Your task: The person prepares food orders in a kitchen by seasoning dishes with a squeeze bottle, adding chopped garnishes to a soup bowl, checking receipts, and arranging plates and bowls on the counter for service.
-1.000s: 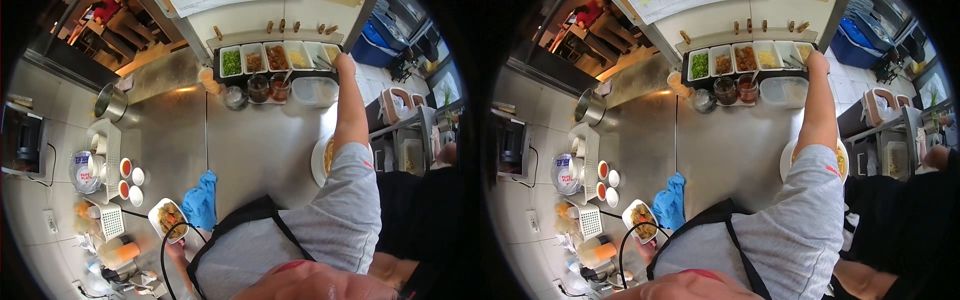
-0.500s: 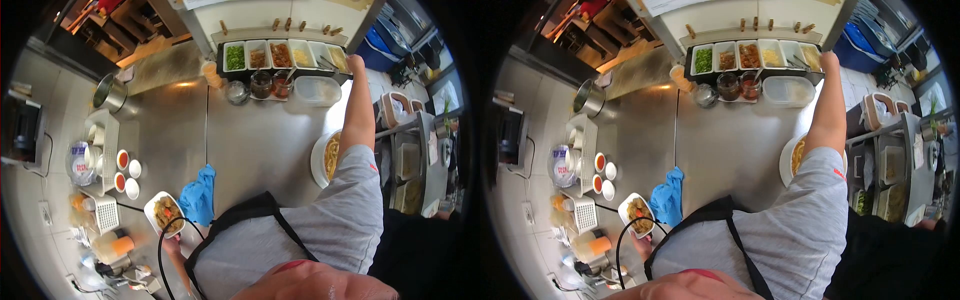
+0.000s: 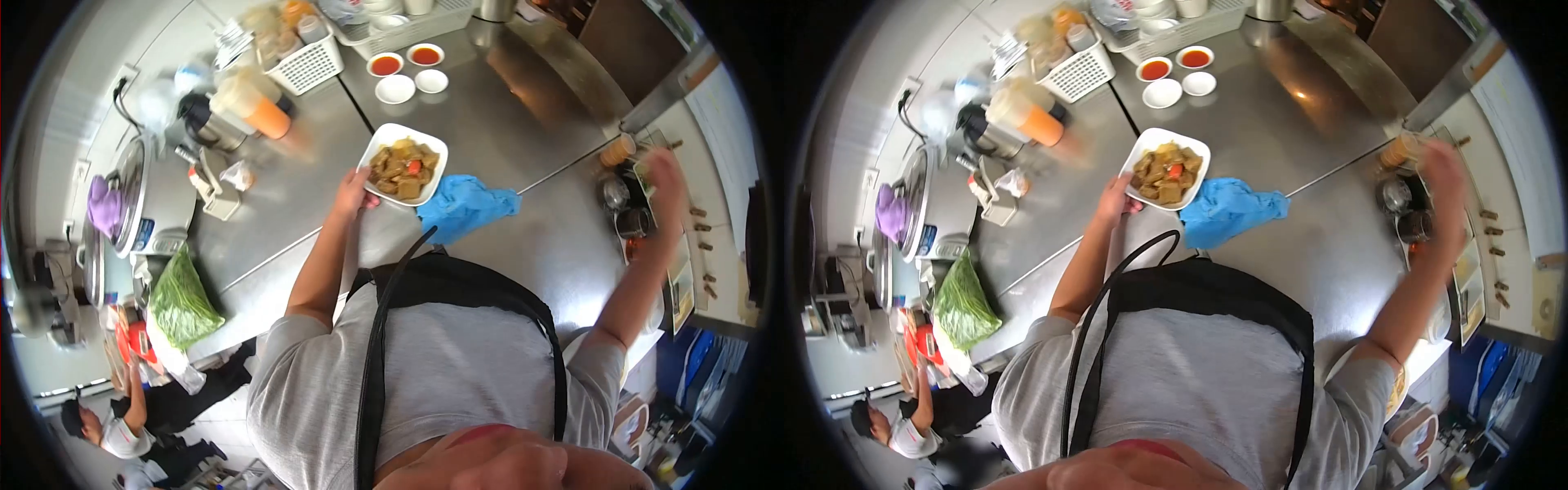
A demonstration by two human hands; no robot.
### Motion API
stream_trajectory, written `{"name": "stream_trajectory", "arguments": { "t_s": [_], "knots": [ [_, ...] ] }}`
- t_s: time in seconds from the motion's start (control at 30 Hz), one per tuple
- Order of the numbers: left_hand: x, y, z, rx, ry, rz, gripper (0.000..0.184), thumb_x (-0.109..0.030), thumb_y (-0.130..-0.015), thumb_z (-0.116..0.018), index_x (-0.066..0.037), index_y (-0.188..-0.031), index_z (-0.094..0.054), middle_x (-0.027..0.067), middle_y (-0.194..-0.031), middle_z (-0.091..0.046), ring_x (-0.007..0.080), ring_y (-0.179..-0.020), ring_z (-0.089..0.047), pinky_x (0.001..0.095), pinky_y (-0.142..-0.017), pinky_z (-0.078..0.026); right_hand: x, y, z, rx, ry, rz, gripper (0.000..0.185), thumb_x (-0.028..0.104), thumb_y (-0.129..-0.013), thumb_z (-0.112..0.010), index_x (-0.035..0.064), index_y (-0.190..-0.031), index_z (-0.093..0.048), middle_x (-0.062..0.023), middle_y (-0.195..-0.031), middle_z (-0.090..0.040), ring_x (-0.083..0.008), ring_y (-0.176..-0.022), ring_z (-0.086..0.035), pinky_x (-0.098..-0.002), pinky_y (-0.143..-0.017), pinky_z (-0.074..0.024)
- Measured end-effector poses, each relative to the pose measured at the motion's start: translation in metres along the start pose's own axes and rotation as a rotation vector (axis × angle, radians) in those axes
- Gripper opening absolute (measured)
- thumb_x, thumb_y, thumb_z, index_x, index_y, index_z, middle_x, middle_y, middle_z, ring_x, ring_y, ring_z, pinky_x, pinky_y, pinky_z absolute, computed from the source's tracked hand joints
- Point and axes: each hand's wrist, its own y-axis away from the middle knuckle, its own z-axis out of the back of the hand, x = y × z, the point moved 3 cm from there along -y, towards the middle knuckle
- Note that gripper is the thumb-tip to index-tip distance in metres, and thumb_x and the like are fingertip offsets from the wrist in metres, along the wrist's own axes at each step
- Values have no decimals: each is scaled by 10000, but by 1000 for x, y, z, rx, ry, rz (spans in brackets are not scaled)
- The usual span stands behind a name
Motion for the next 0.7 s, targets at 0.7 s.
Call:
{"name": "stream_trajectory", "arguments": {
  "t_s": [0.7],
  "knots": [
    [-4,5,83,-43,-24,25,318,-244,-813,-388,7,-997,-454,101,-653,-552,131,-443,-531,229,-370,-432,-19,101,-302,887,481,337,173,191,-649,-581,108,-800,-579,-129,-879,-526,-312,-825,-501,-379,-709,-408]
  ]
}}
